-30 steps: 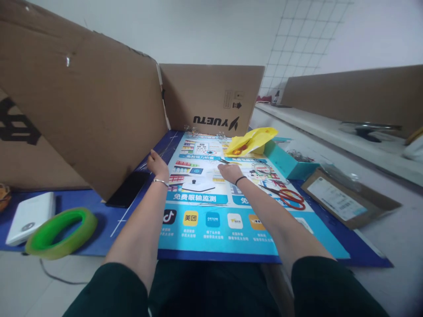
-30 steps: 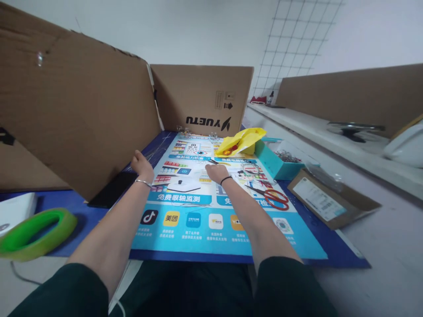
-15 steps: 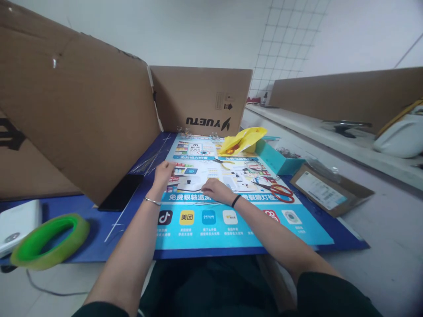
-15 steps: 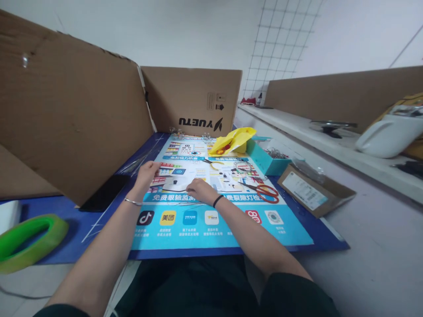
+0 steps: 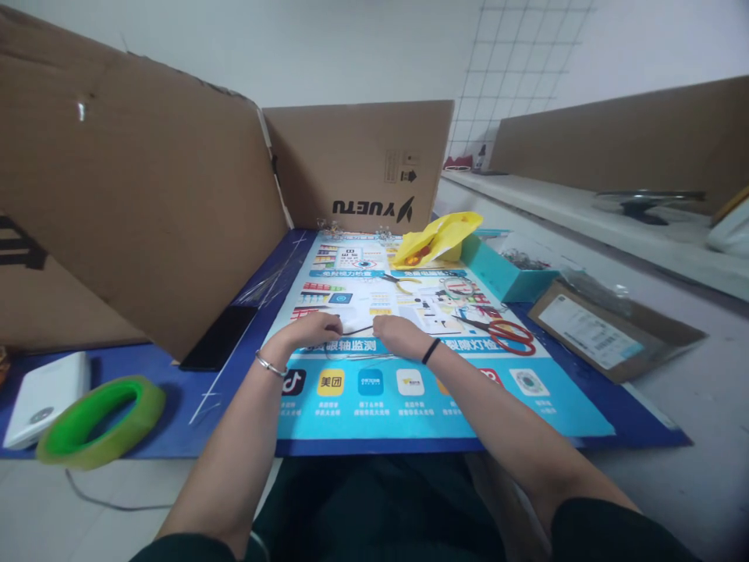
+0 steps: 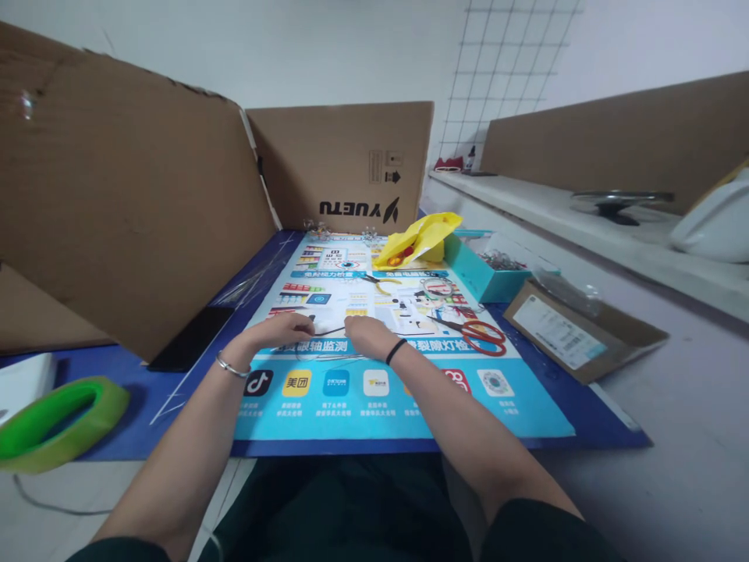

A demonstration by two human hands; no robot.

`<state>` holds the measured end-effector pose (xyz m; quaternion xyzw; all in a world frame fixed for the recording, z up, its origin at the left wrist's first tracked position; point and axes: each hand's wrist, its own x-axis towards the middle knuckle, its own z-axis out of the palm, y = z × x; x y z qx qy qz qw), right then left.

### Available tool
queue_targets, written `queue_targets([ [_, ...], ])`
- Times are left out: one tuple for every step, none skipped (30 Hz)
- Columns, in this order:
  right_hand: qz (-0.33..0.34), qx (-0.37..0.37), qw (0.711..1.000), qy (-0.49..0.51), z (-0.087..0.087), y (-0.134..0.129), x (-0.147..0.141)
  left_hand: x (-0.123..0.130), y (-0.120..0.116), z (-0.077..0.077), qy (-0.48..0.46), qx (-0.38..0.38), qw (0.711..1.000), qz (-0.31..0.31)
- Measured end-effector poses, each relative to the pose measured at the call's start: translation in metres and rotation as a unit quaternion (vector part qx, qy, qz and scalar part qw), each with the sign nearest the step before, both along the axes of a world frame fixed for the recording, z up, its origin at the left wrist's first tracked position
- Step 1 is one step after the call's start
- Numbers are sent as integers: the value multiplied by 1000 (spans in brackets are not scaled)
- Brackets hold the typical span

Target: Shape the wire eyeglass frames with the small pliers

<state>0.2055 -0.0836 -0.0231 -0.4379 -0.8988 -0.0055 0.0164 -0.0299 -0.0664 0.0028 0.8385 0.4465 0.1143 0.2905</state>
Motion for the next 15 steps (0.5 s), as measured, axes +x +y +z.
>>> queue_targets([
  [-5, -4, 1000, 1, 1, 2, 4, -2, -1, 2, 7, -3, 1000, -7],
  [-11, -7, 1000, 3, 2, 4, 8, -3, -2, 3, 13, -5, 1000, -12],
  [-16, -11, 1000, 7, 3, 5, 11, -4, -3, 5, 19, -8, 1000, -16],
  [-22, -14, 1000, 12, 3, 6, 13, -5, -4, 6, 23, -10, 1000, -18],
  [-26, -17, 999, 17, 3, 7, 14, -5, -5, 6, 27, -13, 999, -18],
  [-28, -19, 999, 23, 4, 7, 14, -6, -7, 6, 31, -17, 999, -18],
  [-29, -22, 999, 28, 4, 7, 14, -6, -8, 7, 33, -23, 999, -17],
  [-31, -24, 999, 34, 3, 7, 13, -6, -10, 7, 36, -29, 999, -16],
  [-32, -26, 998, 39, 3, 7, 12, -6, -12, 7, 37, -36, 999, -16],
  [-34, -27, 998, 44, 3, 7, 11, -7, -14, 7, 37, -45, 998, -17],
  [-37, -29, 998, 49, 2, 7, 10, -8, -17, 8, 35, -55, 998, -19],
  [-41, -30, 997, 55, 2, 7, 9, -8, -20, 8, 34, -64, 997, -24],
  [-45, -31, 997, 60, 2, 7, 9, -9, -23, 9, 34, -70, 997, -31],
  [-48, -32, 996, 66, 2, 7, 8, -9, -26, 9, 36, -71, 996, -40],
  [-51, -33, 996, 72, 2, 7, 8, -9, -28, 9, 41, -65, 996, -50],
])
